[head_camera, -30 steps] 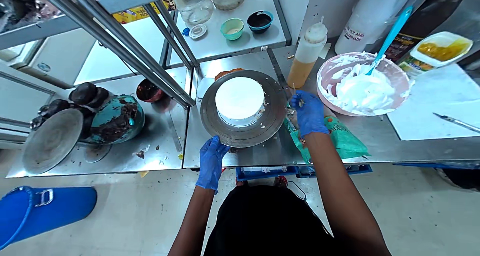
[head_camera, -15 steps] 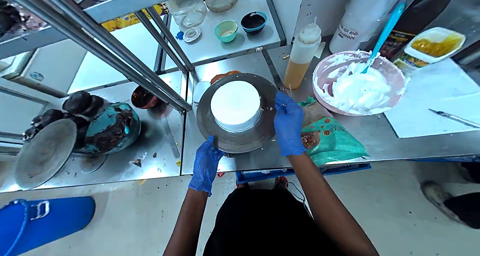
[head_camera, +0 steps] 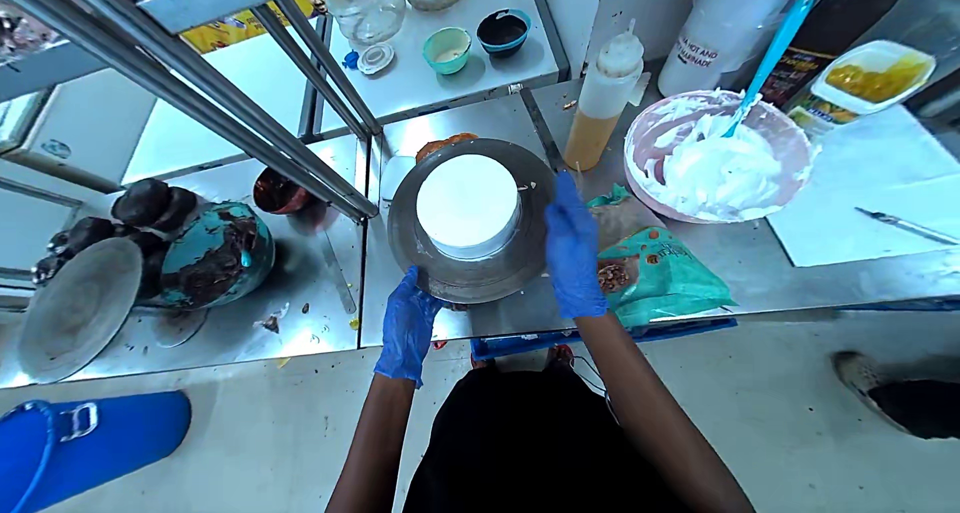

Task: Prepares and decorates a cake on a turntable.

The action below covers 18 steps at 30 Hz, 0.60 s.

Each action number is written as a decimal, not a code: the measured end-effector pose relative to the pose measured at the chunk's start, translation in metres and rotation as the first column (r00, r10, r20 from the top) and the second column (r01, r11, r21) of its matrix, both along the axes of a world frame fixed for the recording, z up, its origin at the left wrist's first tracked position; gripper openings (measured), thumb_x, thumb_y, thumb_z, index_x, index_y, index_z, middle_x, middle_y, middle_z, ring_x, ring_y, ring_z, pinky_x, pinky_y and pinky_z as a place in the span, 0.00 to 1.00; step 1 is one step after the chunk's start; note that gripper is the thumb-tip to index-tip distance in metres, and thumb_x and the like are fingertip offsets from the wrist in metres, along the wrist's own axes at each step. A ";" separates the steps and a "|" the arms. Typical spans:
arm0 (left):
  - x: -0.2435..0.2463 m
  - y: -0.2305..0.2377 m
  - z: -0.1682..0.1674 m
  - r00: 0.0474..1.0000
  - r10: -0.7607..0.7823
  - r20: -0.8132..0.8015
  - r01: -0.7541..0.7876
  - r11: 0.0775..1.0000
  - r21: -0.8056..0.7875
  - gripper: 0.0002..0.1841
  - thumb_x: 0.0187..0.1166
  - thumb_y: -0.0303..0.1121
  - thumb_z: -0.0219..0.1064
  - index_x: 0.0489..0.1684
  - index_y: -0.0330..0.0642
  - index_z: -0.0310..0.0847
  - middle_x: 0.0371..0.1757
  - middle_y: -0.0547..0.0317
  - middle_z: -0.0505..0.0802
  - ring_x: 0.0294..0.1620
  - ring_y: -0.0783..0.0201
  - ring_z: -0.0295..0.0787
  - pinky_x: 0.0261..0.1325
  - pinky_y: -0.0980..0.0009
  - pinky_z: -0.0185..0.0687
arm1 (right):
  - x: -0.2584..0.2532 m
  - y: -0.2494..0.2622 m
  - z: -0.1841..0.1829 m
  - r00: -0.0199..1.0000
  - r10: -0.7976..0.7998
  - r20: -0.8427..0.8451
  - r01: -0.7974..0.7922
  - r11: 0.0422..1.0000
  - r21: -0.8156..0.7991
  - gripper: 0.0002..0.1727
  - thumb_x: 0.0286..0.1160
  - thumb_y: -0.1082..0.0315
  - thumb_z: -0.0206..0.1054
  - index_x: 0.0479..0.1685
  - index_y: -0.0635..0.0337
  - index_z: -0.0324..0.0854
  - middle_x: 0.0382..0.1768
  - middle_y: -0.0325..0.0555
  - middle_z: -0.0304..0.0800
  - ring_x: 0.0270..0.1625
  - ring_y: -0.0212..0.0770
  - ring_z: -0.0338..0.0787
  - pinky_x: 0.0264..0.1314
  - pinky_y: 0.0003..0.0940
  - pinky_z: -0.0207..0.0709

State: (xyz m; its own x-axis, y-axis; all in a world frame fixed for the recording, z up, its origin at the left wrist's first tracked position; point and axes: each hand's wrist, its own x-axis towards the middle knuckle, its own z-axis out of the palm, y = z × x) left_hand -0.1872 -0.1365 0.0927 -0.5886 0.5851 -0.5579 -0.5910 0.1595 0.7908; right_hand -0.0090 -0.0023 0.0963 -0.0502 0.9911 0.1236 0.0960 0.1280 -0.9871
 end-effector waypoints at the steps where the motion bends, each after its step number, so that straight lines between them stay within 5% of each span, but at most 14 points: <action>1: -0.001 0.002 0.000 1.000 0.005 0.002 -0.005 1.000 0.010 0.21 0.94 0.42 0.48 0.74 0.38 0.70 0.60 0.48 0.89 0.57 0.58 0.90 0.60 0.61 0.87 | 0.007 0.009 0.000 0.998 -0.055 -0.024 0.055 0.998 0.017 0.27 0.87 0.71 0.50 0.83 0.72 0.68 0.82 0.62 0.72 0.85 0.44 0.73 0.87 0.37 0.65; 6: 0.003 -0.001 -0.007 1.000 0.016 0.008 -0.016 0.999 0.039 0.21 0.95 0.39 0.45 0.77 0.36 0.66 0.64 0.44 0.87 0.61 0.55 0.89 0.63 0.59 0.86 | 0.028 0.042 0.004 0.972 0.060 0.225 -0.081 0.993 0.082 0.22 0.84 0.75 0.49 0.68 0.69 0.82 0.67 0.61 0.86 0.73 0.48 0.84 0.79 0.44 0.74; 9: 0.002 -0.004 -0.008 1.000 0.007 0.015 -0.007 0.999 0.041 0.21 0.95 0.40 0.45 0.77 0.37 0.66 0.65 0.45 0.86 0.62 0.56 0.88 0.64 0.60 0.85 | 0.009 0.040 0.006 0.892 0.128 0.434 -0.189 0.977 0.101 0.23 0.82 0.76 0.49 0.69 0.63 0.84 0.68 0.61 0.86 0.74 0.56 0.82 0.80 0.54 0.69; 18: 0.001 -0.006 -0.010 1.000 -0.007 -0.010 0.007 0.999 0.043 0.21 0.95 0.40 0.46 0.76 0.36 0.68 0.64 0.45 0.86 0.60 0.56 0.89 0.63 0.60 0.85 | -0.003 0.027 -0.003 0.882 0.071 0.467 -0.182 0.963 0.198 0.21 0.79 0.79 0.51 0.55 0.59 0.91 0.60 0.57 0.90 0.67 0.56 0.85 0.72 0.53 0.74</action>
